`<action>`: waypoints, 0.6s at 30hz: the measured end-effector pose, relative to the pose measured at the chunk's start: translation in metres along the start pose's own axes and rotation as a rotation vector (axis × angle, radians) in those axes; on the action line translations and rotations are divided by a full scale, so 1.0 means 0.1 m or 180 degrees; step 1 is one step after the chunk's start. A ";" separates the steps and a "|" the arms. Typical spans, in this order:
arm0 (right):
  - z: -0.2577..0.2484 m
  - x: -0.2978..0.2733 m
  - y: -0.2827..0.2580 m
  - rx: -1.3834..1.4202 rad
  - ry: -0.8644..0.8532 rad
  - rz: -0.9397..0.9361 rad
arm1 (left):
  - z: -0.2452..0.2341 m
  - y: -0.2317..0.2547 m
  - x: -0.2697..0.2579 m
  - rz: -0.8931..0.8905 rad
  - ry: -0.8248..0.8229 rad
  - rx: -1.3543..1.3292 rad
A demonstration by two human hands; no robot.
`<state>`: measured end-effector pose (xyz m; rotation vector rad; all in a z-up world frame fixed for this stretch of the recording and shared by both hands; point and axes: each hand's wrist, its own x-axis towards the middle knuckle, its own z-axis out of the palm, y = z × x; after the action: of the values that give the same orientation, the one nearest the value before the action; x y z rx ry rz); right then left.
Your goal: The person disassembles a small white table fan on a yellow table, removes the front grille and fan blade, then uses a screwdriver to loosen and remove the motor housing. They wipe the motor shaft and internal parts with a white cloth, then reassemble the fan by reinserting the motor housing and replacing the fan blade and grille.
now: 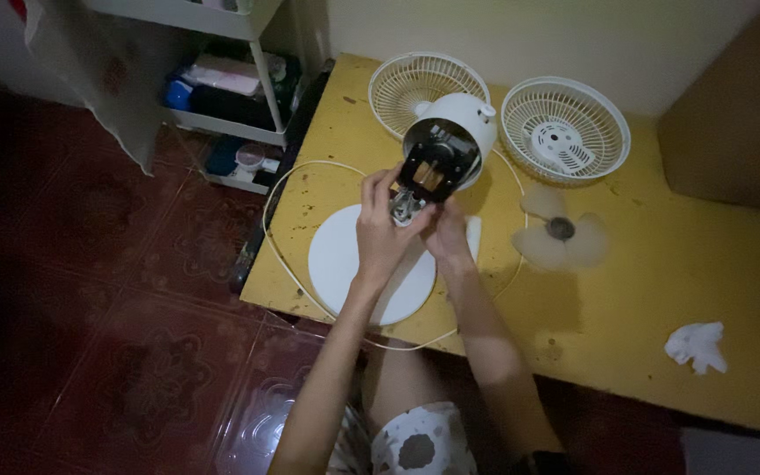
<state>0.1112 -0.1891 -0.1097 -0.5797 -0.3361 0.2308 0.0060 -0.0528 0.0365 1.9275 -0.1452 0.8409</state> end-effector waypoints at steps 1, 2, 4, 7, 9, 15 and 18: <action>0.04 -0.02 -0.01 0.0001 -0.0083 0.0006 | -0.02 -0.01 -0.01 -0.0010 0.0002 -0.0015; 0.08 -0.03 -0.02 0.0003 -0.0167 0.0012 | -0.04 -0.03 -0.02 -0.0021 0.0003 -0.0031; 0.12 -0.05 -0.04 -0.0037 -0.0268 0.0056 | -0.10 -0.06 -0.03 0.0036 0.0024 -0.0091; 0.16 -0.05 -0.03 -0.0050 -0.0221 0.0165 | -0.15 -0.08 -0.01 0.0060 -0.0029 -0.0108; 0.19 -0.07 -0.03 0.0071 -0.0018 0.0217 | -0.15 -0.05 -0.01 0.0035 -0.0028 -0.0094; 0.21 -0.08 -0.02 -0.0219 0.0133 0.0272 | -0.08 0.03 -0.05 -0.0007 0.0163 0.0122; 0.15 -0.03 0.03 -0.0170 -0.0276 0.0085 | -0.08 -0.03 -0.06 0.0044 0.0130 0.0178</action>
<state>0.1026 -0.1804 -0.1003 -0.6284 -0.4195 0.2739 -0.0015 -0.0465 0.0328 1.9620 -0.1116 0.9016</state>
